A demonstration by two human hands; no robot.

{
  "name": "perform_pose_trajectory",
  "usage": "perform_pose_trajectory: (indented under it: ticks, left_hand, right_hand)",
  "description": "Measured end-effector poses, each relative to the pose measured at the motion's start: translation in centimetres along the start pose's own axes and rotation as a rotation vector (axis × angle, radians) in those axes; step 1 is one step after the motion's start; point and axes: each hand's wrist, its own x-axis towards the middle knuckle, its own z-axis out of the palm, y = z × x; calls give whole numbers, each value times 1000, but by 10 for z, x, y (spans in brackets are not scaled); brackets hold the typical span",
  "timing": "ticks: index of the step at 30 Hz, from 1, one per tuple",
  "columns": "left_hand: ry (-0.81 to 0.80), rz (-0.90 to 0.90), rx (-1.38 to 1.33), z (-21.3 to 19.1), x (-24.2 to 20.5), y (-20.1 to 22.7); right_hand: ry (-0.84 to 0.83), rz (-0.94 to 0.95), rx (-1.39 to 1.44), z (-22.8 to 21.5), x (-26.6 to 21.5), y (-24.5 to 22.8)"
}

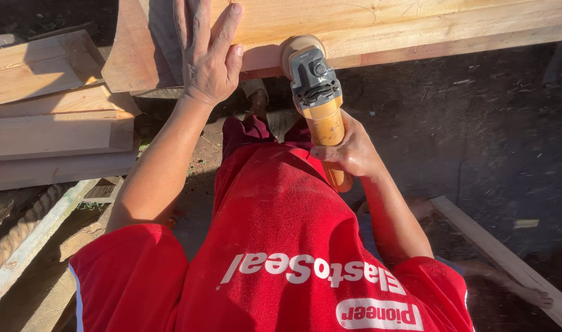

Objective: The person uses an angle grinder with a sanding disc to smooth the surface of wooden planks. They hold the wood with one hand and guide the tool with the other, moving it back and forth along the length of the planks.

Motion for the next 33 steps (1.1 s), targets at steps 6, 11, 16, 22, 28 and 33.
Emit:
perform_pose_trajectory:
  ticks: [6, 11, 16, 22, 28, 33]
  left_hand:
    - [39, 42, 55, 1, 2, -2]
    - [29, 38, 86, 6, 4, -2]
    - [34, 39, 104, 6, 3, -3]
    - [36, 44, 105, 5, 2, -3]
    - [10, 41, 99, 4, 3, -1]
    - [-21, 23, 117, 3, 5, -1]
  right_hand:
    - [128, 16, 153, -32, -18, 1]
    - [227, 52, 182, -71, -34, 2]
    - [314, 32, 230, -102, -41, 10]
    - [361, -31, 277, -106, -45, 7]
    - [41, -66, 23, -59, -19, 8]
    - [43, -5, -4, -70, -16, 8]
